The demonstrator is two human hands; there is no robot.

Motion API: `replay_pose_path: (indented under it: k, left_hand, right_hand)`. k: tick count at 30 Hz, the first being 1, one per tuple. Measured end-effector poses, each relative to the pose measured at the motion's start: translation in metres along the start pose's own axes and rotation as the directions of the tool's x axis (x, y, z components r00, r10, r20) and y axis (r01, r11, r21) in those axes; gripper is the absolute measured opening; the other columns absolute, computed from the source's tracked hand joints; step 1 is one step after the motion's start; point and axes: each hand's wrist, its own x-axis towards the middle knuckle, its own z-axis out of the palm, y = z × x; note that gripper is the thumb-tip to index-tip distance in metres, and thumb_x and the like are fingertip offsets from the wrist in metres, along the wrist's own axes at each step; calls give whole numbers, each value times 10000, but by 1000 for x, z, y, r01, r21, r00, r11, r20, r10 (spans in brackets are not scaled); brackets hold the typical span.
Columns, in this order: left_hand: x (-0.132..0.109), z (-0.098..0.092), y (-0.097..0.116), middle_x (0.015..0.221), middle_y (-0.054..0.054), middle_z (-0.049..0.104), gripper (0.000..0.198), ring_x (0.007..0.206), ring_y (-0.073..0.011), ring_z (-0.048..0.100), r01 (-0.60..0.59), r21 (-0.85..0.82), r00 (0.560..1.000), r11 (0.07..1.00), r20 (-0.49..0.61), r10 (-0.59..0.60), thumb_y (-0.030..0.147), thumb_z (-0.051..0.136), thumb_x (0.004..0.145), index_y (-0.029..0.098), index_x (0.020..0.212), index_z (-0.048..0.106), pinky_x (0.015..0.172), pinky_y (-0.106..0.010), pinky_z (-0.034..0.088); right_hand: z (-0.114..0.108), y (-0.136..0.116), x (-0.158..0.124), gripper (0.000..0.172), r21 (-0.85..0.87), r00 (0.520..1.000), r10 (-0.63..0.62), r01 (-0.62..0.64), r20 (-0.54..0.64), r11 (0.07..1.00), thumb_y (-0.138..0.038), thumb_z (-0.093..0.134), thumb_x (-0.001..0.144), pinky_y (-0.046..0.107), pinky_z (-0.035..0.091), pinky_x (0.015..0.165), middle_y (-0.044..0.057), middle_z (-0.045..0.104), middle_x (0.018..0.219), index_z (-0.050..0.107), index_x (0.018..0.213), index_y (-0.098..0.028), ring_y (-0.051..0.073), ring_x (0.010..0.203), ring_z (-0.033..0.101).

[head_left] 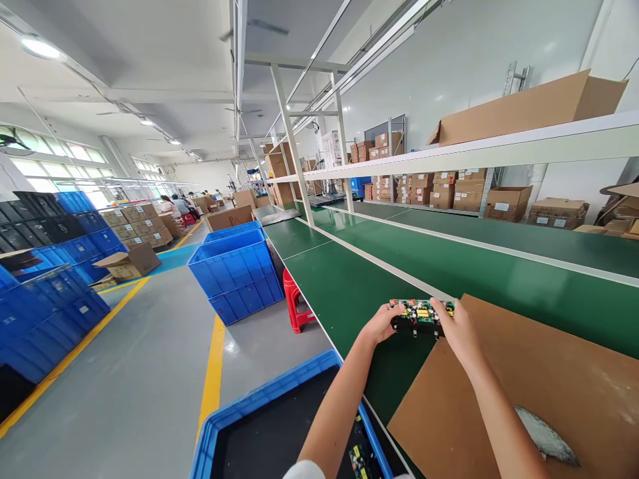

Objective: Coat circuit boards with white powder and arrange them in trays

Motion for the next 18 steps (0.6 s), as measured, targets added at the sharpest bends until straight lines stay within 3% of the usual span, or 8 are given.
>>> replay_pose_path:
  k: [13,18]
  left_hand:
    - [-3,1,2,955,-169,680,553,878,-241,650,8,-78,999,997,32,-5,400,805,614,59,1013,633,828,-320,484]
    - [-4,1,-1,898,-124,689,451,834,-223,646,15,-127,1000,992,-26,-18,426,765,658,97,943,647,809,-331,497]
  right_hand:
    - [-11,-21,-2,441,9,1000,3,-3,25,1000,-617,370,774,310,402,552,96,614,696,504,720,-200,277,712,589]
    - [0,-8,1,569,364,964,115,-198,240,910,-682,397,799,311,498,606,104,665,807,606,901,-163,279,783,635]
